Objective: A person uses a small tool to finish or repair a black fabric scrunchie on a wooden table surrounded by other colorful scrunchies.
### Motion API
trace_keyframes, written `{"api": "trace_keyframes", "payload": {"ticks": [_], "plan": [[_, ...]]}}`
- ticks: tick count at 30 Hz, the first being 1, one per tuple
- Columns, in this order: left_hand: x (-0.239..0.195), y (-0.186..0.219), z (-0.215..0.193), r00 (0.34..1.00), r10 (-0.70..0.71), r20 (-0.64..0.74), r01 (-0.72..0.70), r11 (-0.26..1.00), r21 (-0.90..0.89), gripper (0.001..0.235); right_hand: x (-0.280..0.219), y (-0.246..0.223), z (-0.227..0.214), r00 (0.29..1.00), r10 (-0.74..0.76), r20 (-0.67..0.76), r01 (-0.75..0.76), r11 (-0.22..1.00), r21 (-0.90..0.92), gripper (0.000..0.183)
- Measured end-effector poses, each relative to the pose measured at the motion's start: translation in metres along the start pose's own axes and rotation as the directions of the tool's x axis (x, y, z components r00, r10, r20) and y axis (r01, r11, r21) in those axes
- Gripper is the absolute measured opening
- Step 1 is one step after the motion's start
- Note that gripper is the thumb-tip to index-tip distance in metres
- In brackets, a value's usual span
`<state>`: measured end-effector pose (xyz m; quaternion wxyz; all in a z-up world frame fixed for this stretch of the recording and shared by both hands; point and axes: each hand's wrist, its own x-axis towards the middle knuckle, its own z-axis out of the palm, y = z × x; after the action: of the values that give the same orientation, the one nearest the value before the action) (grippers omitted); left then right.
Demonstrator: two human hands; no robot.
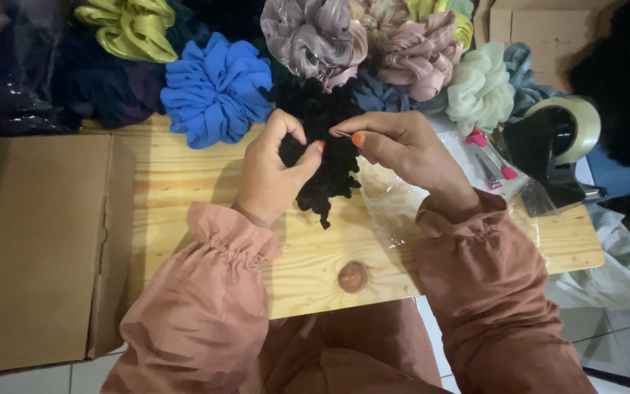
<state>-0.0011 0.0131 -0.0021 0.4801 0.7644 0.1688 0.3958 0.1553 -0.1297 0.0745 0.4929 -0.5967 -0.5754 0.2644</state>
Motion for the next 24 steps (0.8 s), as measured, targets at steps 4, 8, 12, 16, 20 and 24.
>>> {"api": "trace_keyframes", "payload": {"ticks": [4, 8, 12, 16, 20, 24], "plan": [[0.0, 0.005, -0.001, 0.999, -0.041, 0.001, 0.041, 0.998, 0.039, 0.025, 0.002, -0.004, 0.0, 1.0, -0.015, -0.015, 0.014, 0.999, -0.035, 0.025], [0.001, 0.007, -0.002, 1.0, -0.015, -0.007, 0.015, 0.999, 0.035, 0.025, 0.001, -0.008, 0.001, 0.999, -0.003, -0.046, 0.001, 0.999, -0.043, 0.024], [0.0, 0.0, -0.002, 1.0, -0.024, -0.004, 0.025, 0.998, 0.052, 0.023, 0.002, -0.004, -0.001, 0.998, -0.005, -0.061, 0.003, 0.999, -0.037, 0.024], [0.002, -0.007, -0.003, 0.999, 0.035, -0.008, -0.034, 0.998, 0.058, 0.024, 0.0, 0.003, -0.004, 0.998, -0.025, -0.065, 0.024, 0.999, -0.023, 0.023], [0.003, -0.007, -0.003, 1.0, -0.03, 0.007, 0.03, 0.998, 0.048, 0.022, -0.001, 0.001, -0.006, 0.994, -0.056, -0.092, 0.051, 0.997, -0.061, 0.021], [0.002, 0.0, -0.009, 0.998, -0.055, 0.012, 0.054, 0.997, 0.054, 0.022, -0.001, 0.007, -0.01, 0.996, -0.014, -0.087, 0.008, 0.998, -0.066, 0.021]]}}
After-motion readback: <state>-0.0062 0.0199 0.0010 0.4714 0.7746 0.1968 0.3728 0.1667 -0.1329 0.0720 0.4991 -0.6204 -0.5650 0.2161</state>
